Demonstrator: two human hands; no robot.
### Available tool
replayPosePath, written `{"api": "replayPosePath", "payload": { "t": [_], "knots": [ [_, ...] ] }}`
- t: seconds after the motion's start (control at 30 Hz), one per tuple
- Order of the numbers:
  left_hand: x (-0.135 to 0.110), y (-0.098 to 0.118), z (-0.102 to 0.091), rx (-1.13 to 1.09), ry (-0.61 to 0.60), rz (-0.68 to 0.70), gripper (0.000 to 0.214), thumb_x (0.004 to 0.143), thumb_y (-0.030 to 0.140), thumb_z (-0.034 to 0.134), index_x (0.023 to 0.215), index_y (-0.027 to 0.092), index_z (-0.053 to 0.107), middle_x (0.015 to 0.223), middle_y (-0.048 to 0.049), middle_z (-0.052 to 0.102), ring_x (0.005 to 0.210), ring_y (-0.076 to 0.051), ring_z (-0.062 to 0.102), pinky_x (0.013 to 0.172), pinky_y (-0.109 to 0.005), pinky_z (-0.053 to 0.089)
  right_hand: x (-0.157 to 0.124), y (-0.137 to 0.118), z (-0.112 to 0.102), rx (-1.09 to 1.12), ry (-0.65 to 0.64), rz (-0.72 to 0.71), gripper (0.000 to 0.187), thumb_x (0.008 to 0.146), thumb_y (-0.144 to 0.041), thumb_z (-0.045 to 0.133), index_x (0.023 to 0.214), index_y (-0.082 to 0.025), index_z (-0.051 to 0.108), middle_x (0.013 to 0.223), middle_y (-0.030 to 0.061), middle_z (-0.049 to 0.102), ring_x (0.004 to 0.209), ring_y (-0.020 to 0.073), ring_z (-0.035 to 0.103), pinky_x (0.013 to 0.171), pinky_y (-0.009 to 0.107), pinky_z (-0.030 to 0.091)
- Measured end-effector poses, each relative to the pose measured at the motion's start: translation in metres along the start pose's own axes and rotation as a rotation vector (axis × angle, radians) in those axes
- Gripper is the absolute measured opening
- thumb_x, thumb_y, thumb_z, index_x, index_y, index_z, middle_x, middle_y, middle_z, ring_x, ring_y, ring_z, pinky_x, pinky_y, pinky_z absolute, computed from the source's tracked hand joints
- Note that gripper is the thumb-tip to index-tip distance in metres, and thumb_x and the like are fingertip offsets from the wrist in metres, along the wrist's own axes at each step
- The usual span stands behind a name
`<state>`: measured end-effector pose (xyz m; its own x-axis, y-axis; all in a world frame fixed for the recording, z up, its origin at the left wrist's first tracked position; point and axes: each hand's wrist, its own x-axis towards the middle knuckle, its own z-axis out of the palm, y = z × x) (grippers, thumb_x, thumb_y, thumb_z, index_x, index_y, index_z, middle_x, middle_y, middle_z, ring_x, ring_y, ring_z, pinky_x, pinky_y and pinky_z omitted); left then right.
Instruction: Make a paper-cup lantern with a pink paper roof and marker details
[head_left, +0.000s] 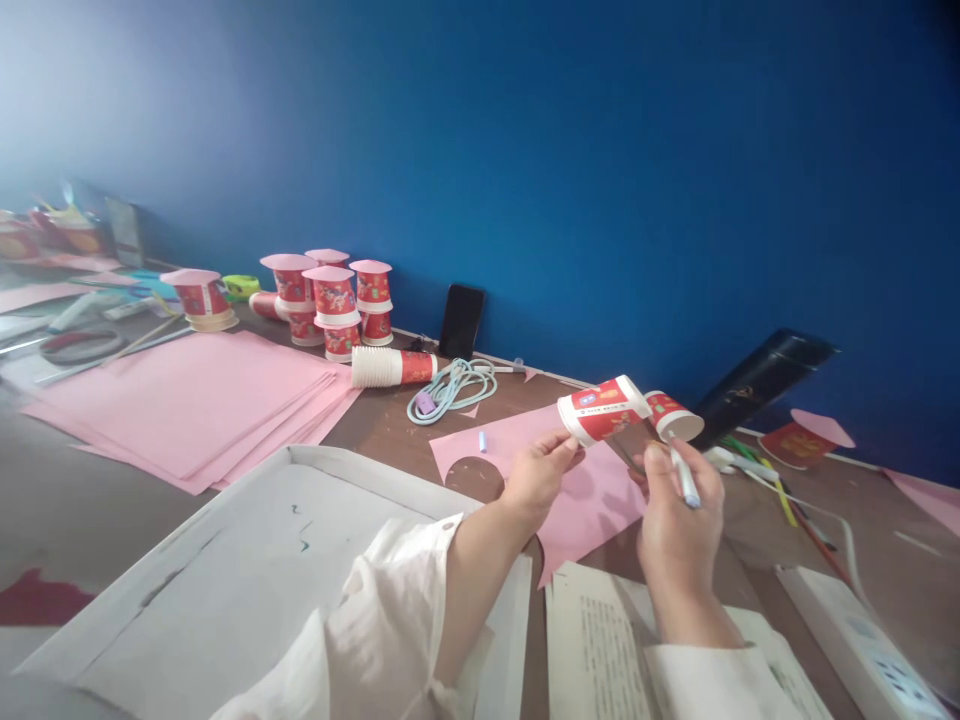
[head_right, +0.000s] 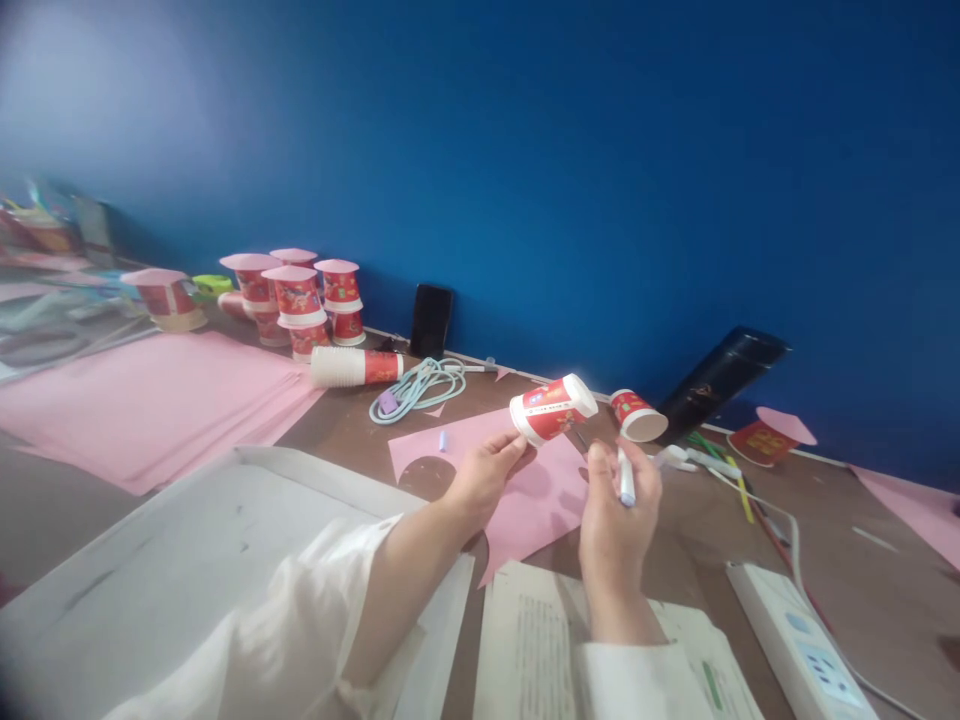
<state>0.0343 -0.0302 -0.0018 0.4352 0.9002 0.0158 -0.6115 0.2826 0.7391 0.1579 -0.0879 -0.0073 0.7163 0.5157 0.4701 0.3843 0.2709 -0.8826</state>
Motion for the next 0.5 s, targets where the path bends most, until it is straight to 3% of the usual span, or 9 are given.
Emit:
{"api": "replayPosePath", "payload": {
  "t": [0.13, 0.3, 0.5],
  "knots": [
    [-0.008, -0.003, 0.004, 0.307, -0.026, 0.139, 0.015, 0.083, 0.023, 0.061, 0.09, 0.019, 0.074, 0.098, -0.0051, 0.07, 0.097, -0.017, 0.06, 0.095, -0.03, 0.043, 0.014, -0.001, -0.001, 0.305, 0.012, 0.27, 0.052, 0.079, -0.05, 0.066, 0.122, -0.025, 0.051, 0.117, 0.0094, 0.062, 0.1, 0.0225, 0.064, 0.079, 0.039, 0.054],
    [-0.016, -0.01, 0.003, 0.589, -0.024, 0.402, 0.017, 0.085, 0.025, 0.058, 0.084, 0.026, 0.075, 0.098, -0.0055, 0.068, 0.1, -0.02, 0.057, 0.096, -0.03, 0.041, 0.022, -0.008, -0.003, 0.543, -0.101, 0.321, 0.051, 0.083, -0.062, 0.055, 0.119, -0.027, 0.055, 0.132, 0.0061, 0.056, 0.11, 0.018, 0.06, 0.083, 0.033, 0.053],
    [-0.018, -0.012, -0.001, 0.693, 0.014, 0.487, 0.019, 0.086, 0.025, 0.057, 0.091, 0.03, 0.075, 0.099, -0.0069, 0.064, 0.099, -0.022, 0.054, 0.095, -0.032, 0.04, 0.018, -0.014, -0.004, 0.547, -0.176, 0.305, 0.052, 0.083, -0.062, 0.054, 0.124, -0.03, 0.054, 0.136, 0.004, 0.054, 0.117, 0.0184, 0.056, 0.085, 0.034, 0.052]
  ]
}}
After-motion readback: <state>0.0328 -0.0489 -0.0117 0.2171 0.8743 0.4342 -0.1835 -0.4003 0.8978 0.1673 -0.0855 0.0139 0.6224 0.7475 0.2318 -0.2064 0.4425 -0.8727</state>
